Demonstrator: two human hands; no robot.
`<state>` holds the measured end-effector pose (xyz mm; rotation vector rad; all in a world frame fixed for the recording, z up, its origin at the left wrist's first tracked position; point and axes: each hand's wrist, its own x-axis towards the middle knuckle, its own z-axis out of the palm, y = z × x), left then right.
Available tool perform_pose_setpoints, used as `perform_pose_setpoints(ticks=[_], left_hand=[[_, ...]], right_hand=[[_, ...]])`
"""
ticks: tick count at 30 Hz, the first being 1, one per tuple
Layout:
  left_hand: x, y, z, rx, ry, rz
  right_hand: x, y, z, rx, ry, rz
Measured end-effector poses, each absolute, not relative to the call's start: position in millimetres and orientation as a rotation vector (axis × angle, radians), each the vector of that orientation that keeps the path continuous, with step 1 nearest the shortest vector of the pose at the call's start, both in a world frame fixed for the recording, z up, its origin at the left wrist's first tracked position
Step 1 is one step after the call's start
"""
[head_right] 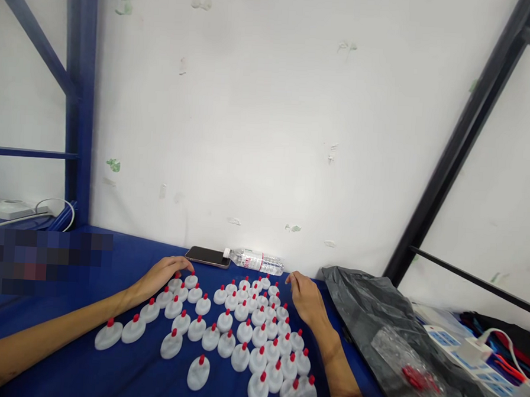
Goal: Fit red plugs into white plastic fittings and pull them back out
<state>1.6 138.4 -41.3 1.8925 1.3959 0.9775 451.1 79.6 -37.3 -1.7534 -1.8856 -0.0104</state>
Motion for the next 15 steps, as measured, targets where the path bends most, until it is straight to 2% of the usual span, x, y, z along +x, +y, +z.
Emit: perform_pose_setpoints(ticks=[15], left_hand=[[1.3,132.6,-34.8,1.896,1.374,0.946]], right_hand=[[450.7,82.6,-40.2,-1.758,-1.860,0.018]])
